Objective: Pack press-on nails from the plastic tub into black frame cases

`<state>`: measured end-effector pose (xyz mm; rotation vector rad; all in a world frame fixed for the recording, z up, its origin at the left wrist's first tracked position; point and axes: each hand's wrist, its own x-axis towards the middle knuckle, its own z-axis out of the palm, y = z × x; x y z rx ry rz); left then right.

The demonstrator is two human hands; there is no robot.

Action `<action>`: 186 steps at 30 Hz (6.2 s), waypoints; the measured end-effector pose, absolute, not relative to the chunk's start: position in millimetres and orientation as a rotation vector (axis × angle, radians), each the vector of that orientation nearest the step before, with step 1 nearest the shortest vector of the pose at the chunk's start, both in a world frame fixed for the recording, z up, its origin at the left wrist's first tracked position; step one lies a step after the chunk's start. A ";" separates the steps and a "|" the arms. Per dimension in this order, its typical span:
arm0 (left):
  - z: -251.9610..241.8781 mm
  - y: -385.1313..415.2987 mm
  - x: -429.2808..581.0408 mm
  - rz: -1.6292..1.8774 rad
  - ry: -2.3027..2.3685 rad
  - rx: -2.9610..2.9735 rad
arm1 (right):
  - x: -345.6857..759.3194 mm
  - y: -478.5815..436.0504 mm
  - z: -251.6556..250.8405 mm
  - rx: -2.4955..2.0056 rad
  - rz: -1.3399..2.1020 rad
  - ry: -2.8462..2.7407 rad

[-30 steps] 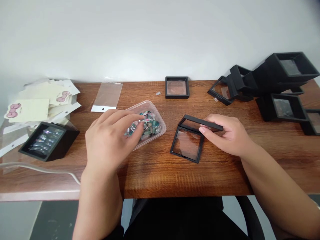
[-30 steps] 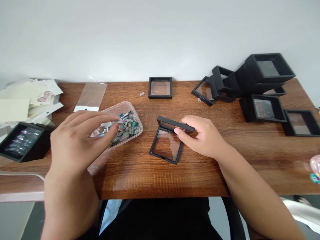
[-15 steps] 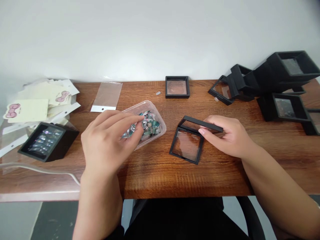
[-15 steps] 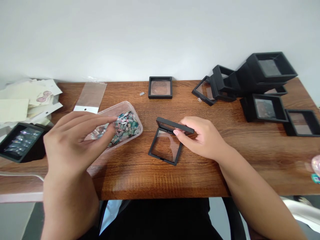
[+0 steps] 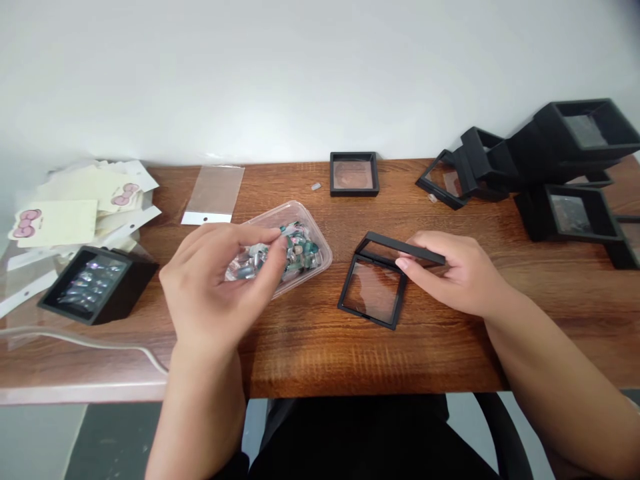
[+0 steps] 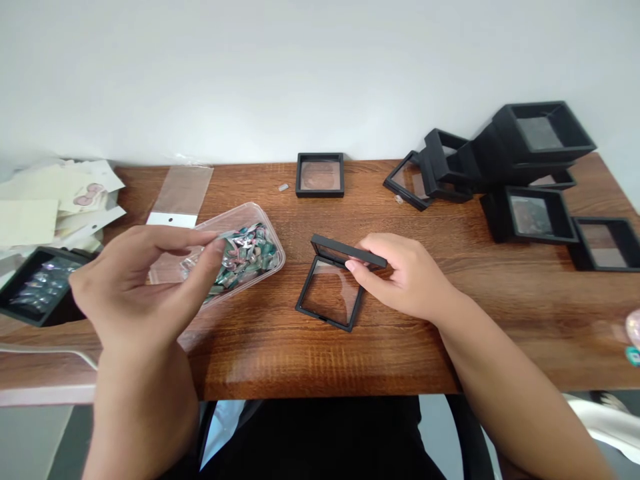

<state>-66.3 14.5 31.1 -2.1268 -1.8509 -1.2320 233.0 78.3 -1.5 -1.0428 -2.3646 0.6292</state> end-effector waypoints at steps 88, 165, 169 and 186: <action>26.6 5.6 -21.8 -1.530 -0.934 -2.781 | 202.5 37.9 18.6 -0.460 0.438 -2.178; -2.9 -1.5 -0.4 -0.598 -1.390 -2.558 | 221.4 48.8 21.7 -0.789 -0.028 -2.260; -7.9 -3.6 7.1 -0.559 -1.392 -2.599 | 220.8 46.3 16.7 -0.768 0.002 -2.293; -16.5 0.9 5.5 -0.526 -1.351 -2.727 | 221.5 45.1 10.8 -0.698 0.030 -2.367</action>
